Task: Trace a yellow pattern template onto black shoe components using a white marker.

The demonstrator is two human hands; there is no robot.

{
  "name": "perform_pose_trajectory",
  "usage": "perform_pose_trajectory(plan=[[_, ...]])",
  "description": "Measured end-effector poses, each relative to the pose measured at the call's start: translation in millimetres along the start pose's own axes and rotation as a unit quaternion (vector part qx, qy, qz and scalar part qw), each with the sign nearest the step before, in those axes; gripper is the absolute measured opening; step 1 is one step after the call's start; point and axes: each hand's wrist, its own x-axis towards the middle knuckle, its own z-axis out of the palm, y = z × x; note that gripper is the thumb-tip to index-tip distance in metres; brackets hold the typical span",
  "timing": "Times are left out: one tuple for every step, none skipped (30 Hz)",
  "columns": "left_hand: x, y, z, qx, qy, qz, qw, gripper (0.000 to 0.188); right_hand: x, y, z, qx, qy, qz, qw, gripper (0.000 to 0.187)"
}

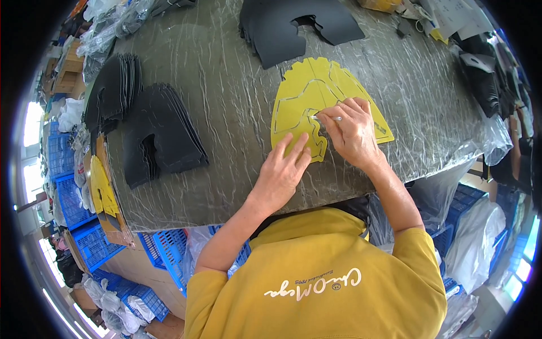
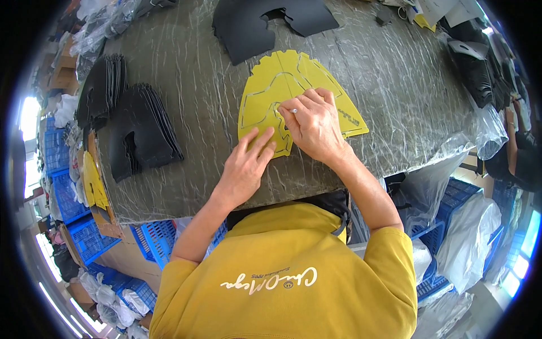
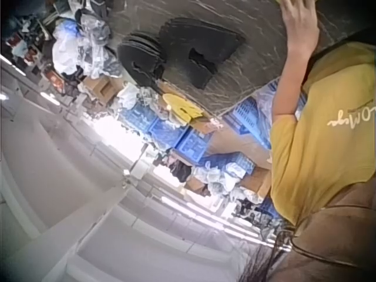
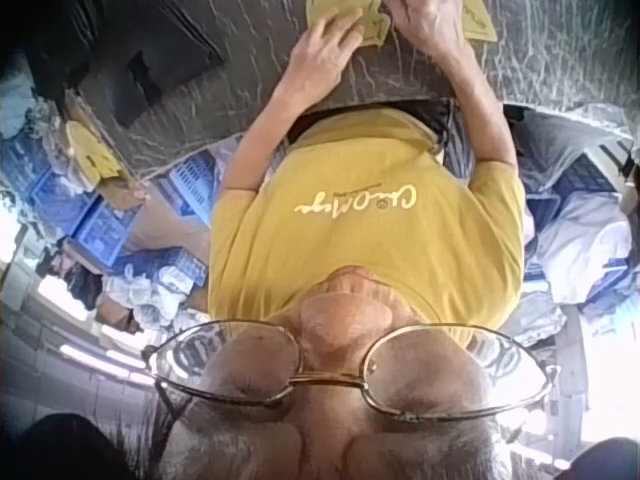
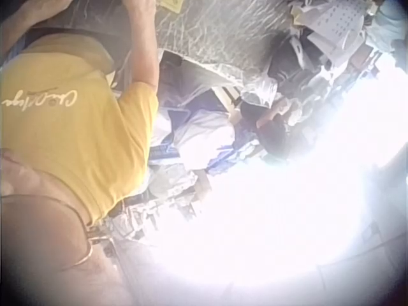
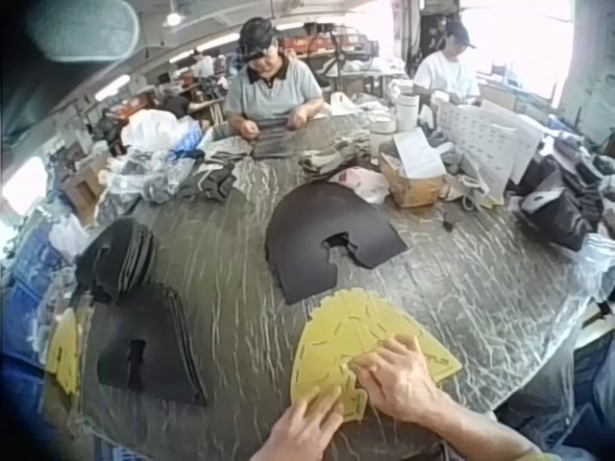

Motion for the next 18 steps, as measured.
perform_pose_trajectory(plan=[[-1,0,0,0.001,0.002,0.000,1.000,0.046,0,0,-1,0.007,-0.004,-0.007,1.000,0.005],[-1,0,0,0.002,0.002,0.000,1.000,0.046,-1,0,-3,0.014,-0.008,-0.014,1.000,0.005],[-2,-1,0,0.004,0.004,0.002,1.000,0.046,-1,-1,-5,0.014,-0.008,-0.014,1.000,0.005],[-2,-1,0,0.006,0.006,0.003,1.000,0.046,-1,-1,-6,0.015,-0.013,-0.012,1.000,0.005],[-2,-1,0,0.006,0.006,0.003,1.000,0.046,-2,-2,-7,0.016,-0.018,-0.010,1.000,0.005],[-1,-1,0,0.007,0.005,0.003,1.000,0.046,-3,-2,-7,0.016,-0.017,-0.010,1.000,0.005],[-1,0,0,0.007,0.004,0.003,1.000,0.046,-4,-2,-7,0.012,-0.014,-0.011,1.000,0.005],[0,0,-1,0.007,0.004,0.003,1.000,0.046,-5,-2,-7,0.008,-0.012,-0.012,1.000,0.004],[1,0,-2,0.005,0.002,0.003,1.000,0.046,-6,-1,-6,0.008,-0.012,-0.012,1.000,0.004],[1,1,-3,0.003,-0.001,0.003,1.000,0.046,-8,-1,-4,0.006,-0.003,-0.012,1.000,0.004],[1,0,-2,0.003,-0.001,0.003,1.000,0.046,-10,-1,-4,0.004,0.006,-0.011,1.000,0.004],[1,0,-2,0.003,0.001,0.003,1.000,0.045,-11,0,-3,0.004,0.006,-0.010,1.000,0.004],[1,0,-2,0.002,0.002,0.003,1.000,0.045,-12,0,-2,-0.002,0.012,-0.008,1.000,0.005],[1,0,-2,0.002,0.002,0.003,1.000,0.045,-13,0,-2,-0.008,0.018,-0.005,1.000,0.006],[0,0,-2,0.005,0.001,0.001,1.000,0.045,-14,0,-2,-0.009,0.017,-0.004,1.000,0.006],[0,1,-2,0.009,0.001,-0.001,1.000,0.045,-14,1,-3,-0.008,0.014,-0.005,1.000,0.007],[0,0,-2,0.008,0.001,-0.001,1.000,0.045,-15,1,-3,-0.007,0.011,-0.006,1.000,0.007],[0,1,-2,0.010,0.003,0.001,1.000,0.044,-17,1,-4,-0.006,0.011,-0.005,1.000,0.007]])
